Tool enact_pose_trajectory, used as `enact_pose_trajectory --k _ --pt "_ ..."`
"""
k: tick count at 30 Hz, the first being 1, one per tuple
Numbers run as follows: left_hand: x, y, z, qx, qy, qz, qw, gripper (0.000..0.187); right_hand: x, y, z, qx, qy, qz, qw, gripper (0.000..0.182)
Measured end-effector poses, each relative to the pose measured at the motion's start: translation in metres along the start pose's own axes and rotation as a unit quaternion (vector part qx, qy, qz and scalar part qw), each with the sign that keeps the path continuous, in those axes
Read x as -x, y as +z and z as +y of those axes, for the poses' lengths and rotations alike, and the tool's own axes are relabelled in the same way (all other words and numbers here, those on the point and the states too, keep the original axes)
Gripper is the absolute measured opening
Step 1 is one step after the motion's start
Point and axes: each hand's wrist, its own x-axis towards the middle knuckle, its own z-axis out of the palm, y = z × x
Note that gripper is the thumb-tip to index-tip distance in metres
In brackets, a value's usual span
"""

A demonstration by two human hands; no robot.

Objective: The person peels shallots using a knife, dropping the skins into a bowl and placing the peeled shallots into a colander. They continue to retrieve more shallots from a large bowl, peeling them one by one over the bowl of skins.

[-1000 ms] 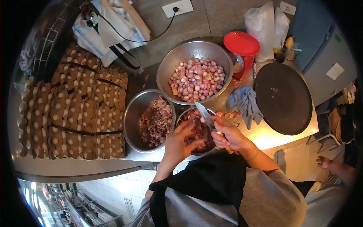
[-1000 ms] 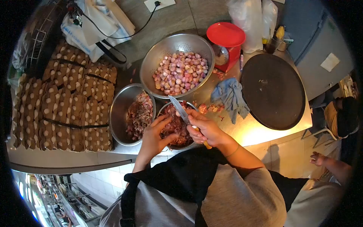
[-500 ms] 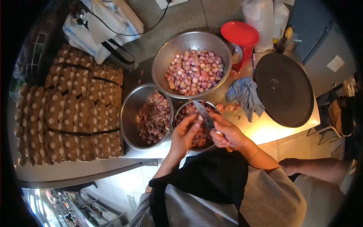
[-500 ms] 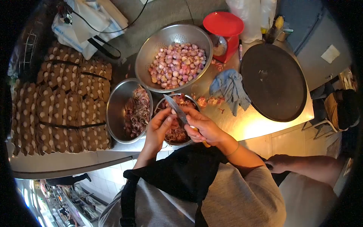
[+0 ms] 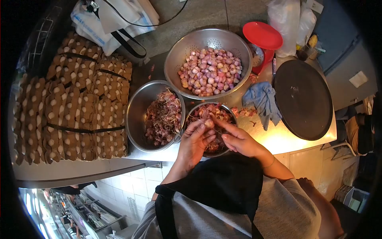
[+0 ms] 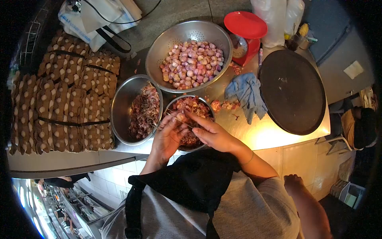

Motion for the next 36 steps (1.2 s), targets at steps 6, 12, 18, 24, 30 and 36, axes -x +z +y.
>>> enact_pose_trajectory --k 6,12,18,24,30,36 --pt "0.001 0.012 0.005 -0.055 0.023 -0.003 0.998 0.024 0.006 -0.004 0.0 -0.095 -0.001 -0.009 0.995 0.047" --pt "-0.001 0.011 -0.001 -0.024 0.029 0.014 0.999 0.019 0.002 0.011 -0.002 0.151 -0.115 0.093 0.977 0.04" --pt "-0.002 0.009 -0.003 -0.007 0.036 -0.012 0.999 0.019 0.0 0.009 0.0 0.23 -0.152 0.119 0.954 0.039" --pt "-0.003 0.004 0.0 -0.034 0.031 -0.062 0.997 0.022 0.003 0.003 -0.003 -0.077 0.006 0.083 0.994 0.04" --pt "-0.003 0.003 0.002 0.012 0.02 -0.106 0.994 0.023 -0.003 -0.003 0.008 -0.051 -0.013 0.12 0.991 0.04" --pt "-0.006 0.002 0.002 0.027 0.02 -0.098 0.995 0.015 0.001 0.007 -0.004 0.008 -0.025 0.103 0.994 0.041"
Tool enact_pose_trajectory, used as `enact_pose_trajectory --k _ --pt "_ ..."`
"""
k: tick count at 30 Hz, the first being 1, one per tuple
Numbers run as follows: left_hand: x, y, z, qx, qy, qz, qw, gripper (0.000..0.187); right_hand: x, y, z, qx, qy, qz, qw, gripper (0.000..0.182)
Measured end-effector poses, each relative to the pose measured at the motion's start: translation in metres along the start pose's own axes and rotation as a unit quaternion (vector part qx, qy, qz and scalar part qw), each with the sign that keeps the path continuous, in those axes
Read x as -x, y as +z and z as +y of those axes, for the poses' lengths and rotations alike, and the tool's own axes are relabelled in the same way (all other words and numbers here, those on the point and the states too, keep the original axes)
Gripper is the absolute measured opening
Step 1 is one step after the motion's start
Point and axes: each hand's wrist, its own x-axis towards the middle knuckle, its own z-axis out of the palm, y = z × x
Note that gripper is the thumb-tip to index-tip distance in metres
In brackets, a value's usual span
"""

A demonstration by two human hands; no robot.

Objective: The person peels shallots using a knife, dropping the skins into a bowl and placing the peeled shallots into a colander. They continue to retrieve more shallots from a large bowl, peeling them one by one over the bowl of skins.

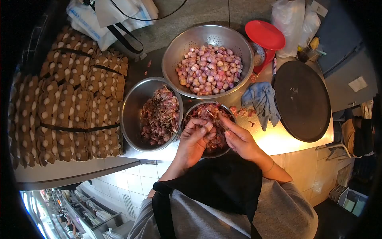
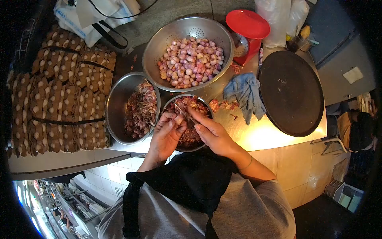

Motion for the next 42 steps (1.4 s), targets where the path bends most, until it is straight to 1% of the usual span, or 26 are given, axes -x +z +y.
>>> enact_pose_trajectory --k 1,4,6,9,11,13,19,21,23,24,25,28,33,35,39,42 --pt "0.0 0.001 0.0 -0.012 -0.001 0.01 1.0 0.014 0.0 0.001 -0.001 0.014 -0.003 -0.011 1.0 0.041" --pt "0.001 0.003 0.0 -0.03 0.001 0.032 0.999 0.013 0.001 -0.002 -0.004 -0.019 0.029 -0.05 0.998 0.041" --pt "0.0 0.002 -0.001 -0.02 0.011 0.037 0.999 0.014 0.002 0.002 -0.004 0.016 0.009 -0.039 0.999 0.041" --pt "0.0 0.004 -0.002 -0.03 0.012 0.053 0.998 0.015 0.001 0.005 -0.007 0.106 -0.034 -0.031 0.993 0.041" --pt "0.0 0.005 -0.004 -0.041 0.024 0.064 0.997 0.016 0.0 0.006 -0.005 0.179 -0.092 -0.02 0.979 0.041" --pt "0.0 0.006 -0.005 -0.046 0.032 0.071 0.996 0.016 -0.002 0.006 0.001 0.252 -0.172 -0.002 0.952 0.041" --pt "0.001 0.01 -0.005 -0.068 0.038 0.072 0.994 0.014 0.002 0.004 -0.008 0.391 -0.133 0.005 0.911 0.042" --pt "0.002 0.013 -0.003 -0.075 0.038 0.067 0.994 0.014 -0.005 0.004 0.003 0.322 -0.213 0.028 0.922 0.041" --pt "0.002 0.008 -0.005 -0.086 0.048 0.052 0.994 0.014 -0.005 0.003 0.007 0.21 -0.169 0.021 0.963 0.041" --pt "0.001 0.007 -0.006 -0.091 0.054 0.044 0.993 0.014 -0.001 0.003 0.0 0.131 -0.084 0.003 0.988 0.04" --pt "0.001 0.007 -0.005 -0.087 0.051 0.04 0.994 0.015 0.001 0.002 -0.004 0.051 0.003 -0.016 0.999 0.04" --pt "0.003 0.004 -0.004 -0.083 0.037 0.026 0.995 0.017 0.0 0.001 -0.004 -0.012 0.015 -0.009 1.0 0.039" --pt "0.005 0.005 -0.002 -0.073 0.018 0.009 0.997 0.019 -0.005 -0.009 0.003 -0.02 -0.003 0.019 1.0 0.039" --pt "0.004 0.013 0.001 -0.073 0.008 0.035 0.997 0.019 -0.004 -0.007 0.0 -0.019 -0.011 0.033 0.999 0.04" --pt "0.003 0.007 -0.002 -0.062 0.002 0.057 0.996 0.02 0.0 -0.008 -0.003 0.016 0.018 -0.009 1.0 0.041" --pt "0.004 0.008 -0.002 -0.07 0.005 0.065 0.995 0.013 0.001 -0.004 -0.005 0.066 0.023 -0.019 0.997 0.042"
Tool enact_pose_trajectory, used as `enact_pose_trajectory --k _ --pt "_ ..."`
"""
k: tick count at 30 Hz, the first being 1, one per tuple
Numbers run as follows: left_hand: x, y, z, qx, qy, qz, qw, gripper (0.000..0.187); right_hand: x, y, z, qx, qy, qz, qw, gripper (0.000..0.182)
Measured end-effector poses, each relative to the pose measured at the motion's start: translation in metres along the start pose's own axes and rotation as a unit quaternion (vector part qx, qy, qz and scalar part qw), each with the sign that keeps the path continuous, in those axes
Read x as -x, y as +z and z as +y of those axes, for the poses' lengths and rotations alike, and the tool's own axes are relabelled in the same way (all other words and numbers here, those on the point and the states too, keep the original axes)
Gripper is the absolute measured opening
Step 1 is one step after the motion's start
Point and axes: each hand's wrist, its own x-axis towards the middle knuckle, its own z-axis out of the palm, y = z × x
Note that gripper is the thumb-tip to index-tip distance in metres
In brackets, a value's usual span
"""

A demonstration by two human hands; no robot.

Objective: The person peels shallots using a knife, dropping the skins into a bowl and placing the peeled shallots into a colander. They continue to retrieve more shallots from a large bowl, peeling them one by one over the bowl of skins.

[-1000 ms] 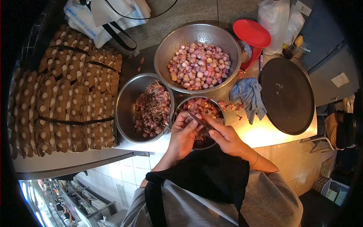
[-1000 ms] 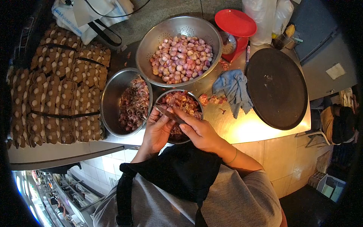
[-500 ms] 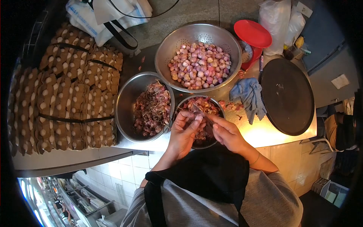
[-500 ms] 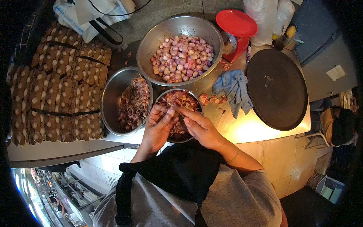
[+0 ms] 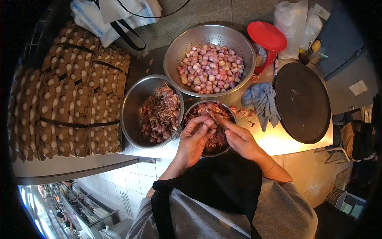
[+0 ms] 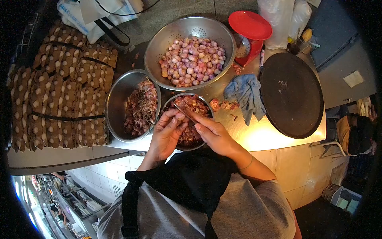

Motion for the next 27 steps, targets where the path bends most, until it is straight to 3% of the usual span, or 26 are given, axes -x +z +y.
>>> enact_pose_trajectory --k 5,9,11,14,16,21,27 --pt "-0.001 -0.003 -0.005 -0.014 0.033 -0.001 0.999 0.016 -0.002 0.009 0.002 0.166 -0.126 0.019 0.978 0.041" --pt "0.0 0.001 -0.003 -0.005 0.027 0.009 1.0 0.018 -0.005 0.008 0.004 0.194 -0.167 0.03 0.966 0.041" --pt "-0.001 -0.001 -0.003 0.012 0.016 -0.006 1.0 0.018 -0.004 0.006 0.003 0.069 -0.058 0.026 0.996 0.041" --pt "-0.002 -0.003 -0.005 0.038 0.005 -0.013 0.999 0.018 -0.002 0.001 0.002 -0.03 0.092 0.009 0.995 0.041" --pt "-0.003 -0.005 -0.006 0.043 0.003 -0.013 0.999 0.017 -0.001 0.002 0.002 -0.006 0.075 0.006 0.997 0.04" --pt "-0.003 -0.006 -0.006 0.041 0.009 -0.004 0.999 0.015 -0.003 0.011 0.006 0.196 -0.173 0.047 0.964 0.039" --pt "-0.001 -0.003 -0.004 0.032 0.024 -0.028 0.999 0.013 -0.004 0.005 0.005 0.162 -0.131 0.048 0.977 0.038"
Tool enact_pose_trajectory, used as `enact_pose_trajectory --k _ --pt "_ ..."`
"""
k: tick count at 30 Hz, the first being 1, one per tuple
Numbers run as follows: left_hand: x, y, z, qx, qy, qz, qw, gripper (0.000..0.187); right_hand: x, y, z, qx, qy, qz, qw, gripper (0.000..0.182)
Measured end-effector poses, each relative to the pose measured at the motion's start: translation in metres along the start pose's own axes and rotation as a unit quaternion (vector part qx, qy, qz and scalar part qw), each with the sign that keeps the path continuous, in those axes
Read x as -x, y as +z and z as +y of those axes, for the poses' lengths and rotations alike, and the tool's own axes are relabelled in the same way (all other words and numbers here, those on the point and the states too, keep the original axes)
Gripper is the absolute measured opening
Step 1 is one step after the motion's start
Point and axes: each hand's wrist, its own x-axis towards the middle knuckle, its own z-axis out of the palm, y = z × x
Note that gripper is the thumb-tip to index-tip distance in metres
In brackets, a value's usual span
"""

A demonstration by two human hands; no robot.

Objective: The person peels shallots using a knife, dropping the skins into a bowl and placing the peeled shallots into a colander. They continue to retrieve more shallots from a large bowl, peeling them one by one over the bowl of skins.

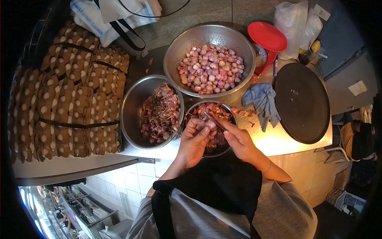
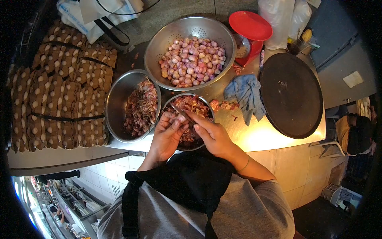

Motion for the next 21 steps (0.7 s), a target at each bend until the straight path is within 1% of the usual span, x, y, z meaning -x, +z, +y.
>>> enact_pose_trajectory --k 2,4,6,9,12,14,16,19,21 --pt "0.0001 0.0013 0.0003 0.004 -0.007 0.014 1.0 0.013 0.0016 0.0008 -0.0006 -0.067 0.053 -0.002 0.996 0.038" --pt "-0.0006 0.002 0.0001 0.002 -0.009 0.029 1.0 0.013 0.0014 0.0013 -0.0023 -0.063 0.04 -0.003 0.997 0.038" --pt "-0.0016 0.0024 -0.0006 -0.005 -0.007 0.047 0.999 0.014 0.0003 0.0025 -0.0045 0.012 -0.038 -0.002 0.999 0.038" --pt "-0.0025 0.0025 -0.0008 -0.011 0.005 0.036 0.999 0.014 0.0023 0.0004 -0.0038 0.054 -0.021 -0.02 0.998 0.039" --pt "-0.0012 -0.003 -0.0018 -0.002 0.005 0.025 1.0 0.015 0.001 -0.0037 -0.0032 0.007 0.024 -0.045 0.999 0.039" --pt "-0.0005 -0.0014 0.0 0.002 0.0 0.021 1.0 0.015 0.0015 -0.0024 -0.0052 -0.101 0.084 -0.039 0.991 0.039" --pt "-0.0006 -0.0009 0.0003 0.005 -0.001 0.024 1.0 0.015 0.0023 -0.0012 -0.0079 -0.136 0.101 -0.037 0.985 0.038" --pt "-0.0014 -0.0028 -0.0013 0.003 0.004 0.035 0.999 0.016 0.0026 -0.0001 -0.0078 -0.072 0.05 -0.036 0.996 0.037" --pt "-0.0012 -0.0033 -0.0019 0.001 0.005 0.037 0.999 0.016 0.0019 0.0009 -0.0014 -0.014 -0.003 -0.026 1.0 0.037"
